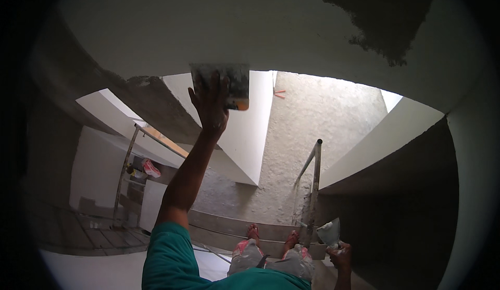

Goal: The person applies plaster to a ceiling using a trowel and hawk. They repeatedly scoop plaster from the hawk and spread it onto the ceiling surface while standing on a staircase.

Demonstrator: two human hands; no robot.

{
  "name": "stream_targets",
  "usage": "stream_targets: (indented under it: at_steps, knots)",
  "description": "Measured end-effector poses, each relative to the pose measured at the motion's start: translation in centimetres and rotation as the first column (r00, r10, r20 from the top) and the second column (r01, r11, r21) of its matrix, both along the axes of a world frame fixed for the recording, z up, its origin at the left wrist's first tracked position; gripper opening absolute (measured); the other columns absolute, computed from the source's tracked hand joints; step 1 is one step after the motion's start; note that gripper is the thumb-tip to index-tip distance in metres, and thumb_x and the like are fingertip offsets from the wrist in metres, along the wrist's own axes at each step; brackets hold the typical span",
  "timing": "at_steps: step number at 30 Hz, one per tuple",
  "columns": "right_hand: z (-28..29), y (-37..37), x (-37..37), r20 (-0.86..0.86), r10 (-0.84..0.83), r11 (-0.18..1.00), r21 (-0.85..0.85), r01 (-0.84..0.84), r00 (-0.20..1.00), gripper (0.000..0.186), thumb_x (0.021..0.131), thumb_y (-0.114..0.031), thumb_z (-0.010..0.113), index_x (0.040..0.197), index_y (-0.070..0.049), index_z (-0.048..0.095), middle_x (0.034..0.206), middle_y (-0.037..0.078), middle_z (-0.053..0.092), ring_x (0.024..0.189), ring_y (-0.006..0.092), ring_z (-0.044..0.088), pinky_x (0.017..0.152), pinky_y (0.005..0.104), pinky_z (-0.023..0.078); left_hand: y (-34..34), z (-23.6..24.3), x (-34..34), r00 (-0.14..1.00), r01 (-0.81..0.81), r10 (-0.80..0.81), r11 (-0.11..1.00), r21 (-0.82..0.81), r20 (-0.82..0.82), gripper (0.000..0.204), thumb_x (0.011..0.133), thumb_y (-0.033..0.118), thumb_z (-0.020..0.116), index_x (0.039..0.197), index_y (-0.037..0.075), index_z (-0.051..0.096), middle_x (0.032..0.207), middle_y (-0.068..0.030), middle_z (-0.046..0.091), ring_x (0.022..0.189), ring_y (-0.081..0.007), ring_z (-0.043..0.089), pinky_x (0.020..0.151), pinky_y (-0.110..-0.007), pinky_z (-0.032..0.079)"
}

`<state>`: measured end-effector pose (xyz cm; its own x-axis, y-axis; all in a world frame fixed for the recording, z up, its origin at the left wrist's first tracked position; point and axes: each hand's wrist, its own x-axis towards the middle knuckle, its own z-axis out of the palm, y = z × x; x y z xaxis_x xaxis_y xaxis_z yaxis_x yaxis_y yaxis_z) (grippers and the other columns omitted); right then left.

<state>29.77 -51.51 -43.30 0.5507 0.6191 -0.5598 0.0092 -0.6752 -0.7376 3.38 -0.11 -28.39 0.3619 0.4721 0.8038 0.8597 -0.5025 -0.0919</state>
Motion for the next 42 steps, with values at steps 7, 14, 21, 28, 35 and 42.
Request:
stream_targets:
  at_steps: [7,14,21,28,35,42]
  knots:
    - [0.5,0.0,-0.5,-0.007,0.017,0.994,0.112,-0.016,1.000,0.020,0.072,-0.014,0.075,0.069,-0.006,0.057,0.055,-0.002,0.052,0.046,0.0053,0.047,0.041,0.0248,0.036,-3.0,11.3,-5.2,0.999,0.047,-0.048,0.995,0.084,0.006,0.085,0.070,0.009,0.075,0.146,0.025,0.039,0.154,-0.0016,0.034,0.143,-0.0366,0.026,0.109,-0.067,0.012]
    - [0.3,1.3,-1.0,-0.009,0.047,0.986,0.159,-0.045,0.999,0.022,0.073,-0.015,0.076,0.071,-0.009,0.055,0.057,-0.003,0.051,0.047,0.0051,0.046,0.041,0.0248,0.036,3.2,38.1,-6.9,0.991,-0.097,0.034,0.849,0.520,0.131,0.059,0.090,0.005,0.042,0.148,0.014,0.036,0.147,-0.0132,0.043,0.136,-0.0372,0.038,0.111,-0.062,0.021]
    - [1.3,0.9,-1.9,-0.049,0.028,0.990,0.142,-0.021,0.998,0.022,0.075,-0.012,0.075,0.069,-0.010,0.054,0.056,-0.005,0.050,0.045,0.0042,0.046,0.040,0.0241,0.035,6.8,44.3,-7.8,0.992,-0.097,0.042,0.861,0.500,0.121,0.062,0.086,0.000,0.041,0.145,0.018,0.039,0.148,-0.0128,0.041,0.137,-0.0367,0.037,0.108,-0.065,0.024]
    - [0.5,0.9,-2.3,-0.051,0.017,0.994,0.109,-0.012,0.999,0.020,0.073,-0.009,0.073,0.068,-0.008,0.055,0.054,-0.004,0.050,0.044,0.0050,0.047,0.038,0.0246,0.037,7.1,37.0,-7.3,0.998,-0.057,0.055,0.884,0.464,0.017,0.058,0.088,0.001,0.045,0.143,0.017,0.043,0.146,-0.0126,0.044,0.134,-0.0351,0.041,0.107,-0.065,0.027]
    - [-2.8,-0.6,-0.9,-0.036,0.004,1.000,-0.018,-0.004,0.999,0.013,0.073,-0.007,0.072,0.074,-0.004,0.059,0.055,-0.002,0.053,0.044,0.0058,0.048,0.039,0.0247,0.038,5.1,14.2,-3.9,0.994,-0.089,0.104,0.940,0.329,-0.026,0.079,0.077,0.013,0.062,0.149,0.026,0.032,0.152,-0.0049,0.037,0.141,-0.0352,0.029,0.106,-0.066,0.025]
    - [-3.3,-2.1,-0.4,-0.017,-0.010,0.999,0.049,0.010,1.000,0.014,0.071,-0.010,0.073,0.075,-0.005,0.060,0.055,-0.002,0.052,0.045,0.0067,0.049,0.039,0.0255,0.037,1.8,-2.4,-3.9,0.998,-0.064,0.063,0.998,0.020,0.019,0.088,0.067,0.006,0.075,0.145,0.024,0.040,0.151,-0.0083,0.037,0.139,-0.0435,0.029,0.106,-0.067,0.022]
